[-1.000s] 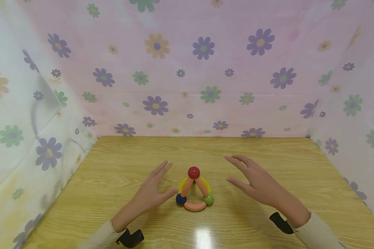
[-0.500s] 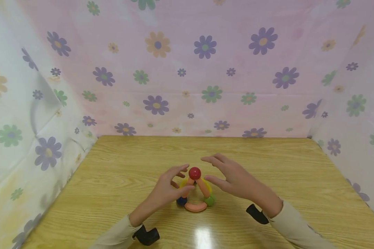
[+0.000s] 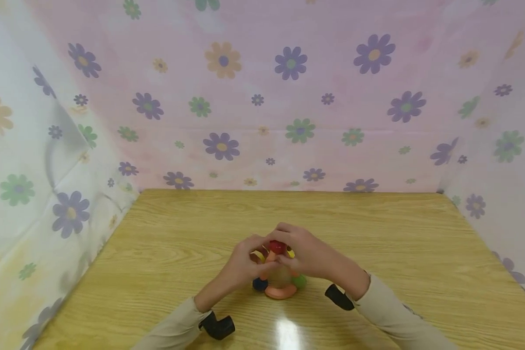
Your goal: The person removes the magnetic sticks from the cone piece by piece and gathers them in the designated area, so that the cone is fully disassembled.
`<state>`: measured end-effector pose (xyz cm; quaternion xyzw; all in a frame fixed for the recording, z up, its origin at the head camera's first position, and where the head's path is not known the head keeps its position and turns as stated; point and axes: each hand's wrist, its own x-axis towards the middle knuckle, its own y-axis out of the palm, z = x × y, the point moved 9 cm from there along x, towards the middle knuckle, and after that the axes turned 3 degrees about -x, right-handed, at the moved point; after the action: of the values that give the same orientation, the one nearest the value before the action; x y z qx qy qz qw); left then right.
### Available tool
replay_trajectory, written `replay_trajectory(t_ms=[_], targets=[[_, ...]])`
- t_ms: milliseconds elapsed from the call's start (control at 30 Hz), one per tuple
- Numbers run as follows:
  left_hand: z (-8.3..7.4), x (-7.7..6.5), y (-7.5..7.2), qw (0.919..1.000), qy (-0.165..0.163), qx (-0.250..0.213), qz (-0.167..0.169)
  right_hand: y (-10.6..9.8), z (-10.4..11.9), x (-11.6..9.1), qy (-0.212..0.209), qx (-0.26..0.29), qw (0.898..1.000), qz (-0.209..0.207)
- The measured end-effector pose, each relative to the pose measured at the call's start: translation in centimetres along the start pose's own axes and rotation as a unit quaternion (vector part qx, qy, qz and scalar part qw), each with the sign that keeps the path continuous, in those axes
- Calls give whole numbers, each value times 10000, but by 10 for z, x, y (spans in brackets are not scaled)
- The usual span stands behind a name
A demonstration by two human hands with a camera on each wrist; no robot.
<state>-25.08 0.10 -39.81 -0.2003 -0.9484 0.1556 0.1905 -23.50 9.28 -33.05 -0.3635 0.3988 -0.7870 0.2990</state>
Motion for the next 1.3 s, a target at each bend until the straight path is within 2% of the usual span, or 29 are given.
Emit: replay_trajectory(t_ms=[233,400,600,733,867,1067,1300], targets=[[-7,3,4,9987,479,156,-85,-2,0,3,272,-143,9985,446],[-8,4,4,9980,581,134,-231,-4,2,7,256,-185,9983,500],[-8,5,4,9967,702,112,-384,-6,2,6,6,-174,9997,153],[-9,5,4,9959,778,101,-460,-7,3,4,-303,-208,9992,-134],[-9,4,3,9962,725,149,-459,-10,4,3,-509,-281,9973,-450],[-9,4,3,9969,635,239,-398,-13,2,-2,-417,-246,9953,-842],[-11,3,2,9972,627,77,-401,-14,-7,-2,11,98,9954,-950]])
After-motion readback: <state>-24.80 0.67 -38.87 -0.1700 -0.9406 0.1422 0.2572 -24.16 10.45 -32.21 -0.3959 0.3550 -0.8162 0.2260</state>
